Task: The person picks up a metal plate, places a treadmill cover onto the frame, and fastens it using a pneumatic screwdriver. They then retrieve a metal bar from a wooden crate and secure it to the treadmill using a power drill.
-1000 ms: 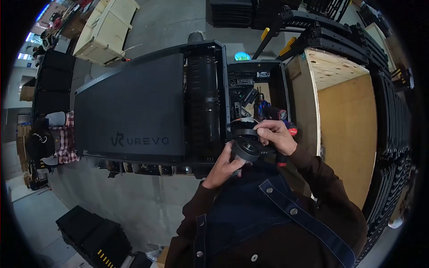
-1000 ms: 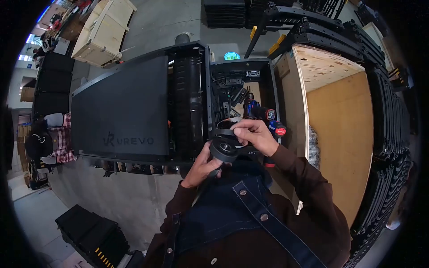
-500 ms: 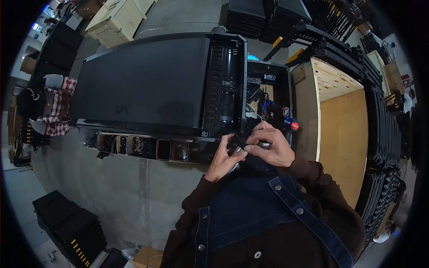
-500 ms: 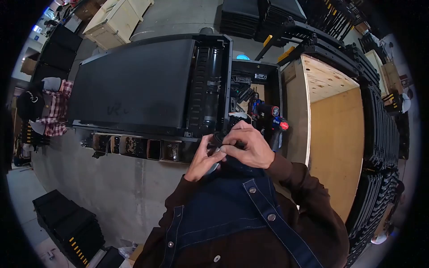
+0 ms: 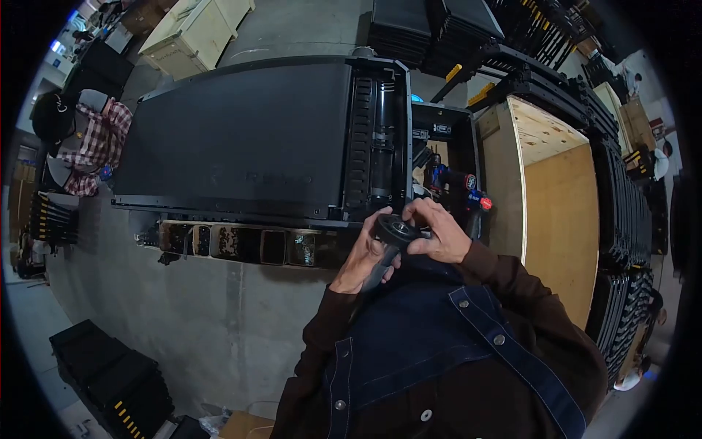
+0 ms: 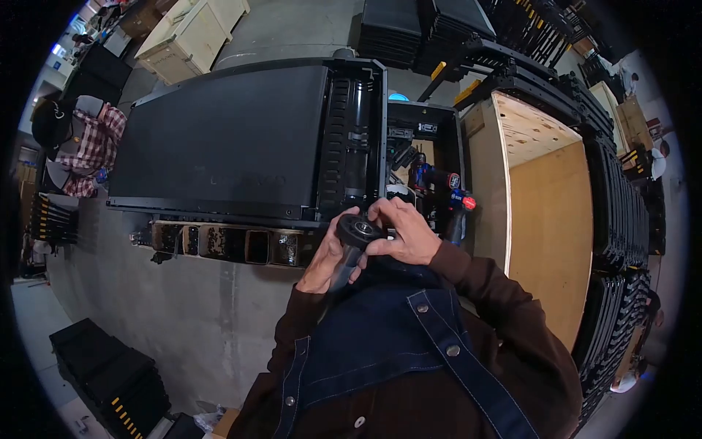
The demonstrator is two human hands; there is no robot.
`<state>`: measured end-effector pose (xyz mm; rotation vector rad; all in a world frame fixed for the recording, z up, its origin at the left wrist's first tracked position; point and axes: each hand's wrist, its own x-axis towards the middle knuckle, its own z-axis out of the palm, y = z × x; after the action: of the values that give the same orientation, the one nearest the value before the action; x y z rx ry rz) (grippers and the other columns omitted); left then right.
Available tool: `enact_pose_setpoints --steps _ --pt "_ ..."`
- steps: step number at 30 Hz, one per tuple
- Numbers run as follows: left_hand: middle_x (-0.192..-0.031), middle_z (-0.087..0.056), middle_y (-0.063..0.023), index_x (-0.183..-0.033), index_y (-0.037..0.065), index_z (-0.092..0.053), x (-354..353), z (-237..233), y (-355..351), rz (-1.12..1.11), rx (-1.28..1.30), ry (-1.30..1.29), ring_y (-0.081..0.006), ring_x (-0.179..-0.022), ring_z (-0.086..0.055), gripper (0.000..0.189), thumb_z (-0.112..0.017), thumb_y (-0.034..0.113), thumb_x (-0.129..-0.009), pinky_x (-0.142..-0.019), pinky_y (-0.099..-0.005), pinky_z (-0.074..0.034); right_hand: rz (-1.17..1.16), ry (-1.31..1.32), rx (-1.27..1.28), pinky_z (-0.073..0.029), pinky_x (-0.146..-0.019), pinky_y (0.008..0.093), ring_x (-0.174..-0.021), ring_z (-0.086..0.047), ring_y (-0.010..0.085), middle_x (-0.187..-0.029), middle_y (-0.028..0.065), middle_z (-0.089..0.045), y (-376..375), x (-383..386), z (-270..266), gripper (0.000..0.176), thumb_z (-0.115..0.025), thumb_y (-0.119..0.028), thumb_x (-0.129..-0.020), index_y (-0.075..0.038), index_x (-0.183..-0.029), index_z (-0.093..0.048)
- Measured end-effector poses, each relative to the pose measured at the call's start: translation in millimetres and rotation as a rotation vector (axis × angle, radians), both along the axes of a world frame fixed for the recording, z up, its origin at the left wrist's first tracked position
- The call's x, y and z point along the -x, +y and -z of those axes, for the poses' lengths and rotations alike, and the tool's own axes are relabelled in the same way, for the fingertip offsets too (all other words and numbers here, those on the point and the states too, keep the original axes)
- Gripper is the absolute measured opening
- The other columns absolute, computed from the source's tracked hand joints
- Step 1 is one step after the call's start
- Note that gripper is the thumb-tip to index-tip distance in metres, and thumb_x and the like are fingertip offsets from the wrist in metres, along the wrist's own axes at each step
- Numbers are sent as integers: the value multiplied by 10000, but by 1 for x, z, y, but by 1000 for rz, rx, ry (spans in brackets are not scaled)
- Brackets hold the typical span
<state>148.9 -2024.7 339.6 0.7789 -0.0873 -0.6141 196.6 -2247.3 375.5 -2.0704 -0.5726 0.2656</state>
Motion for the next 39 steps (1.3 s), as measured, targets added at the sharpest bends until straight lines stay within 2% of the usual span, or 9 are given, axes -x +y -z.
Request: enact_pose_setpoints --steps 9,14,17,19,22,24,29,32,39 --pt "-847 -607 -125 -1398 67 -330 14 68 -24 -294 -238 -87 -130 -538 -552 692 -673 461 -943 -460 -251 -454 -26 -86 105 -485 -848 384 -948 -594 265 -972 110 -599 -19 13 45 691 -907 -480 -656 -30 -1079 -597" --pt "-950 -634 -105 -1259 45 -471 -59 49 -24 -324 -724 -360 -181 -868 -658 532 -716 339 -889 -776 -364 -545 -204 -54 -114 -426 -1082 436 -1277 -523 389 -1347 186 -543 11 -53 48 837 -853 -265 -736 -38 -1436 -454" --pt "-993 -643 -118 -1123 38 -613 -145 -32 -29 -307 -1234 -540 -291 -870 -670 439 -745 340 -833 -778 -403 -527 -18 13 -387 -470 -1029 359 -1211 -606 269 -1311 178 -598 25 -127 54 666 -675 -57 -788 -43 -1421 -470" --pt "-979 -640 -131 -1086 61 -658 -191 -48 -45 -535 -1390 -716 -388 -892 -641 371 -752 324 -841 -771 -452 -511 183 63 -472 -480 -993 331 -1148 -614 220 -1242 144 -642 32 -182 57 572 -690 -122 -832 -26 -1372 -528" --pt "-980 -627 -102 -1032 83 -668 -238 -42 -49 -976 -1342 -1032 -320 -990 -616 206 -724 195 -869 -872 -414 -472 382 -96 -416 -526 -846 328 -972 -644 199 -1118 136 -673 30 -266 67 539 -712 -295 -893 6 -1318 -574" --pt "-1026 -607 -104 -1050 89 -660 -261 -17 -29 -983 -1401 -994 -307 -976 -604 203 -701 184 -875 -847 -415 -466 519 -13 -438 -520 -630 297 -734 -626 149 -911 86 -684 32 -311 58 584 -715 -434 -915 23 -1259 -600" --pt "-1131 -557 -172 -1119 7 -573 -331 62 45 -673 -1821 -1139 -344 -1160 -527 438 -722 315 -846 -942 -506 -421 620 178 -417 -479 -517 273 -609 -595 122 -818 54 -649 28 -390 52 546 -710 -499 -903 -2 -1112 -628" --pt "-1071 -548 -142 -1061 33 -566 -329 36 60 -396 -1795 -1111 -328 -1092 -548 489 -794 350 -766 -894 -482 -428 597 222 -409 -467 -485 283 -559 -589 133 -768 40 -608 30 -409 51 519 -699 -516 -905 -19 -1030 -619" --pt "-916 -517 -88 -953 84 -533 -335 20 42 -503 -2010 -1012 -291 -936 -539 503 -850 349 -666 -841 -434 -390 421 291 -376 -425 -422 285 -495 -564 139 -687 41 -571 70 -457 67 525 -678 -534 -911 -16 -864 -600"
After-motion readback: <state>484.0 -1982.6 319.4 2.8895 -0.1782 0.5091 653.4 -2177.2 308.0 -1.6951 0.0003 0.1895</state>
